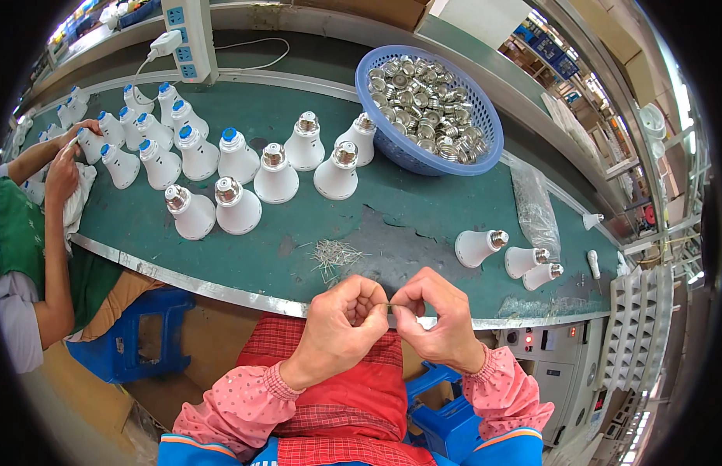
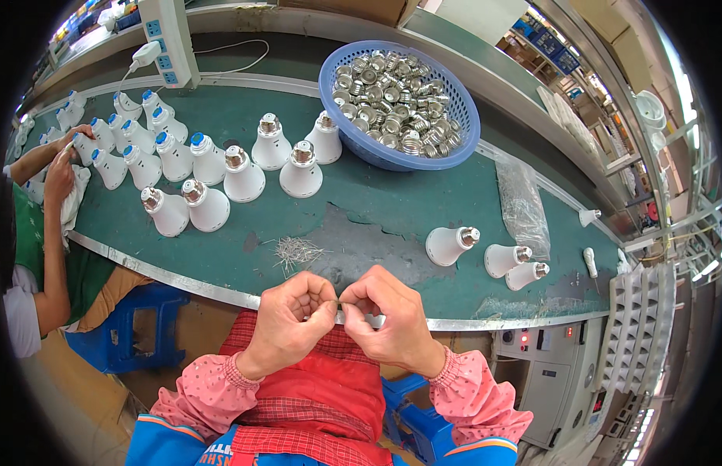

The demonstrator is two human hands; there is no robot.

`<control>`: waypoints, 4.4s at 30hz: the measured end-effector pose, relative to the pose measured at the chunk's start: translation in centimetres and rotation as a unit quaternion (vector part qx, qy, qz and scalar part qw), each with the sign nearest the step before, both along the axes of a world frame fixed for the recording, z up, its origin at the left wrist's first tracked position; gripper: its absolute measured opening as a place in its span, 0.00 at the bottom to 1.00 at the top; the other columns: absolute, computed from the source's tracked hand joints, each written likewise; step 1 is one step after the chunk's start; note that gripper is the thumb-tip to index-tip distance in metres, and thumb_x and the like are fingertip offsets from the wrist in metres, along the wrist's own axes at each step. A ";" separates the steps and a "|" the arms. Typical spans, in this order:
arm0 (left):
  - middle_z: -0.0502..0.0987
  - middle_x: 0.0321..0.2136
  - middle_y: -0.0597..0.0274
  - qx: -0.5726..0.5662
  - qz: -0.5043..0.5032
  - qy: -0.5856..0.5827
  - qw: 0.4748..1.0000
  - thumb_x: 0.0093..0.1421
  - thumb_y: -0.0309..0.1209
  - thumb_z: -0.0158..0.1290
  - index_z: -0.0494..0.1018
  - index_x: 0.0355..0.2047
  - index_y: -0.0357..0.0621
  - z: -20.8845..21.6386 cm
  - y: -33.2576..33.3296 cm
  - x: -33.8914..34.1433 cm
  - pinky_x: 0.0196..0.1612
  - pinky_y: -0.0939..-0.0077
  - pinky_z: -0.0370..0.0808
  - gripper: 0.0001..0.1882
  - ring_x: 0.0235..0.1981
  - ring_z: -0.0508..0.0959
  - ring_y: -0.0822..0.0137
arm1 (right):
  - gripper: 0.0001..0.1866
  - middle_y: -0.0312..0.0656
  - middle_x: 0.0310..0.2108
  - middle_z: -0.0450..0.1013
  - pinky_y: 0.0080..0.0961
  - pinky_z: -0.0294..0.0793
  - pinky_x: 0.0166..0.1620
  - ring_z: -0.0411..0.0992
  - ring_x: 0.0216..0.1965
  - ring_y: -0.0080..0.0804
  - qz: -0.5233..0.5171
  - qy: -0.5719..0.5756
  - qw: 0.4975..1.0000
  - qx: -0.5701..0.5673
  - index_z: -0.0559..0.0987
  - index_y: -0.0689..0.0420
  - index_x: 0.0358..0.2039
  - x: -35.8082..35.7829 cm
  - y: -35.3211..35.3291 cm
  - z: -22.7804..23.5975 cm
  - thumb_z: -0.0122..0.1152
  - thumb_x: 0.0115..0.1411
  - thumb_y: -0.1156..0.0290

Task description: The person assembles LED light bulbs by hand, inserting internal components and metal bases into led bulb housings.

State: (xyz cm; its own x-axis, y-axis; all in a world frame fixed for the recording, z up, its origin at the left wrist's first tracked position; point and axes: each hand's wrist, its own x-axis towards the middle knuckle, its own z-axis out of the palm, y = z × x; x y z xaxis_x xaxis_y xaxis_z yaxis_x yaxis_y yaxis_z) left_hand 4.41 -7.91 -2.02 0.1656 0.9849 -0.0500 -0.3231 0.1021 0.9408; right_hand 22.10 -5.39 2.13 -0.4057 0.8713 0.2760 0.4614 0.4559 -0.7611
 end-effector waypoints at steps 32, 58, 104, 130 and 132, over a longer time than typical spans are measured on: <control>0.73 0.31 0.70 0.006 -0.064 -0.013 0.998 0.63 0.16 0.54 0.70 0.40 0.36 0.0 -0.4 -0.1 0.32 0.86 0.72 0.06 0.31 0.74 0.83 | 0.10 0.42 0.27 0.71 0.25 0.72 0.25 0.72 0.23 0.31 0.016 -0.007 0.998 0.061 0.77 0.61 0.30 0.4 -0.6 0.6 0.64 0.48 0.87; 0.74 0.34 0.67 0.048 -0.074 0.027 0.996 0.63 0.15 0.55 0.70 0.42 0.34 -0.5 -0.7 0.4 0.36 0.84 0.76 0.08 0.34 0.76 0.82 | 0.10 0.41 0.29 0.73 0.22 0.70 0.27 0.70 0.25 0.25 0.003 -0.003 1.000 0.031 0.77 0.61 0.31 1.3 -1.3 0.5 0.63 0.50 0.88; 0.75 0.32 0.62 0.181 0.136 0.125 0.966 0.54 0.10 0.58 0.74 0.36 0.37 -1.3 -1.3 0.6 0.32 0.83 0.74 0.12 0.30 0.75 0.77 | 0.09 0.39 0.30 0.73 0.19 0.72 0.27 0.72 0.26 0.21 -0.052 0.066 0.992 -0.099 0.80 0.64 0.36 -0.1 -2.1 -0.1 0.69 0.55 0.82; 0.78 0.32 0.61 -0.126 -0.033 -0.213 0.968 0.68 0.23 0.55 0.72 0.42 0.37 -0.4 -0.3 -0.3 0.33 0.80 0.75 0.05 0.32 0.80 0.73 | 0.07 0.41 0.36 0.74 0.19 0.77 0.38 0.76 0.36 0.23 -0.112 0.209 0.958 -0.162 0.79 0.64 0.39 -1.8 -2.3 -0.7 0.64 0.60 0.84; 0.80 0.33 0.62 -0.127 -0.040 -0.246 0.960 0.68 0.25 0.56 0.74 0.43 0.36 -0.6 -0.3 -0.2 0.35 0.82 0.76 0.06 0.32 0.81 0.75 | 0.06 0.40 0.36 0.74 0.19 0.76 0.37 0.75 0.35 0.22 -0.118 0.218 0.955 -0.162 0.79 0.64 0.38 -2.2 -2.3 -0.9 0.64 0.60 0.84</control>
